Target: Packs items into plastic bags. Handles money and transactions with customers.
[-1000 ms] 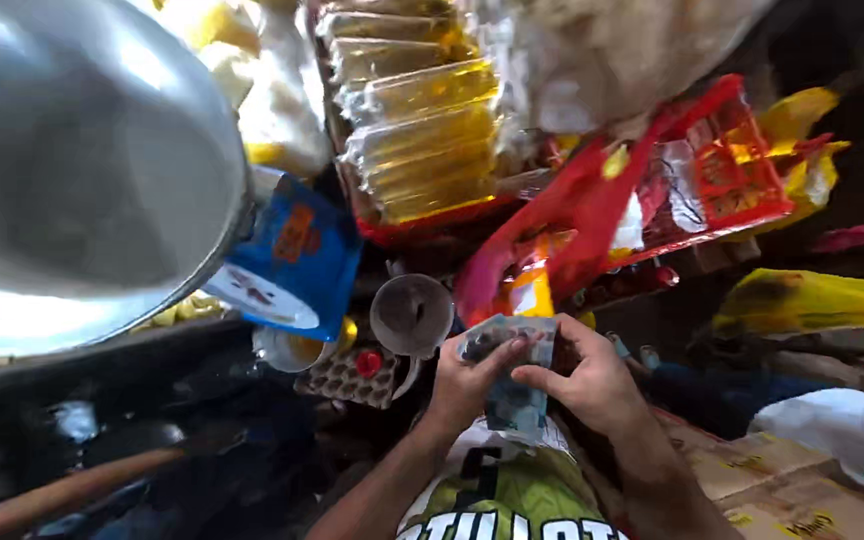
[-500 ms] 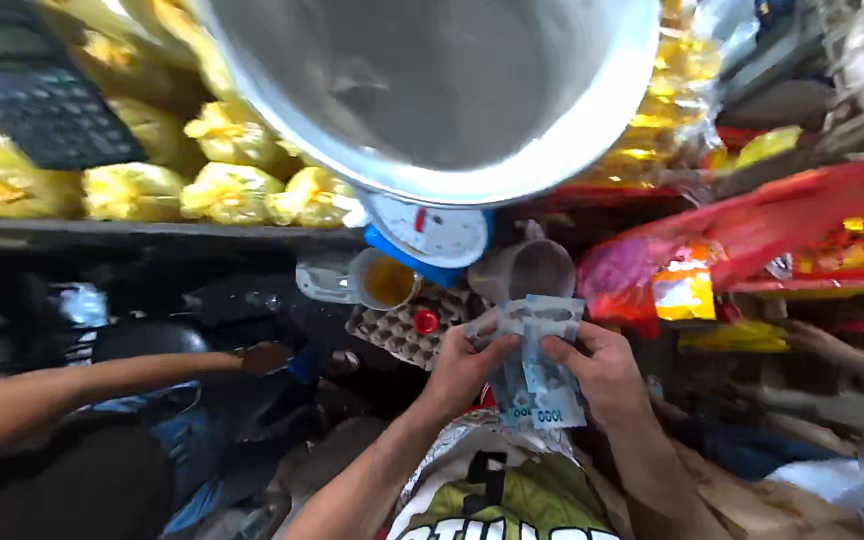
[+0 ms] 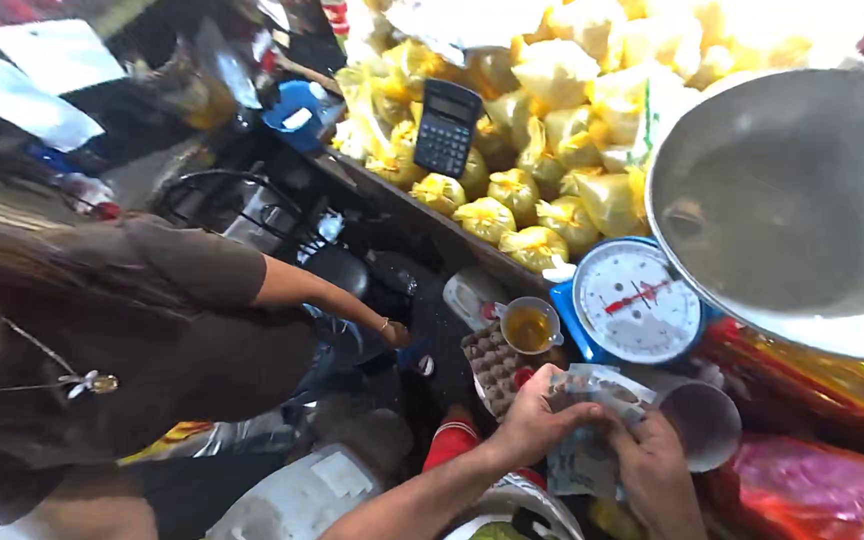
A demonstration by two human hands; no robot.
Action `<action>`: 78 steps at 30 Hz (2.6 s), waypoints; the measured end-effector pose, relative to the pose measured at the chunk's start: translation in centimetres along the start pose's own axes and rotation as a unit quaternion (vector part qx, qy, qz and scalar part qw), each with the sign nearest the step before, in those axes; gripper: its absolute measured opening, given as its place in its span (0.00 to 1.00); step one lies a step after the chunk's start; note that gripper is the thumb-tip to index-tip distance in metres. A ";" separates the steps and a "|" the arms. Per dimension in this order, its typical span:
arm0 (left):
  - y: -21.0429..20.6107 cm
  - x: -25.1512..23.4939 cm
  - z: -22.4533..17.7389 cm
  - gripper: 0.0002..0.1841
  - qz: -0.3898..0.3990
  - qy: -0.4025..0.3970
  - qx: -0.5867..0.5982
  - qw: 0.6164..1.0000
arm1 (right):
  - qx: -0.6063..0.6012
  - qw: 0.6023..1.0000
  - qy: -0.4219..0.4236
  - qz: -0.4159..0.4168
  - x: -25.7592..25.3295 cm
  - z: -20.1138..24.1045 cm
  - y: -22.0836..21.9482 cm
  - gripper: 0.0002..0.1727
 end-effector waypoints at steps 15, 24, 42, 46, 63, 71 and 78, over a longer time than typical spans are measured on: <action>23.7 -16.1 -3.0 0.08 0.235 -0.032 -0.134 0.962 | 0.142 0.977 -0.076 0.137 -15.6 6.2 -19.5 0.49; 37.5 -22.1 -10.7 0.06 0.100 -0.088 -0.214 0.968 | 0.030 0.991 -0.017 0.129 -18.9 11.1 -24.5 0.38; 49.4 -42.7 -4.1 0.18 0.144 -0.009 -0.081 0.986 | -0.118 0.985 -0.051 -0.118 -50.0 15.7 -32.0 0.26; 48.0 -44.0 -4.4 0.12 0.220 -0.004 -0.065 0.973 | -0.160 0.976 -0.023 -0.148 -51.6 17.4 -32.2 0.16; 40.7 -50.2 -5.5 0.22 0.376 0.033 0.018 0.926 | -0.069 0.805 -0.252 -0.533 -38.4 6.7 -13.7 0.24; 36.0 -47.3 -3.1 0.15 0.456 0.063 -0.015 0.888 | 0.108 0.817 -0.174 -0.540 -28.3 8.2 -16.5 0.18; 31.9 -43.3 2.1 0.16 0.474 0.199 0.029 0.857 | 0.294 0.748 -0.067 -0.591 -27.1 4.9 -24.0 0.26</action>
Point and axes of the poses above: each hand's wrist, its own x-axis away from the middle knuckle, its own y-axis out of the back of the hand, z = x × y, the point moved 6 cm from there along -x, towards the middle knuckle, and after that the axes turned 12 degrees about -y, right-handed, at the moved point
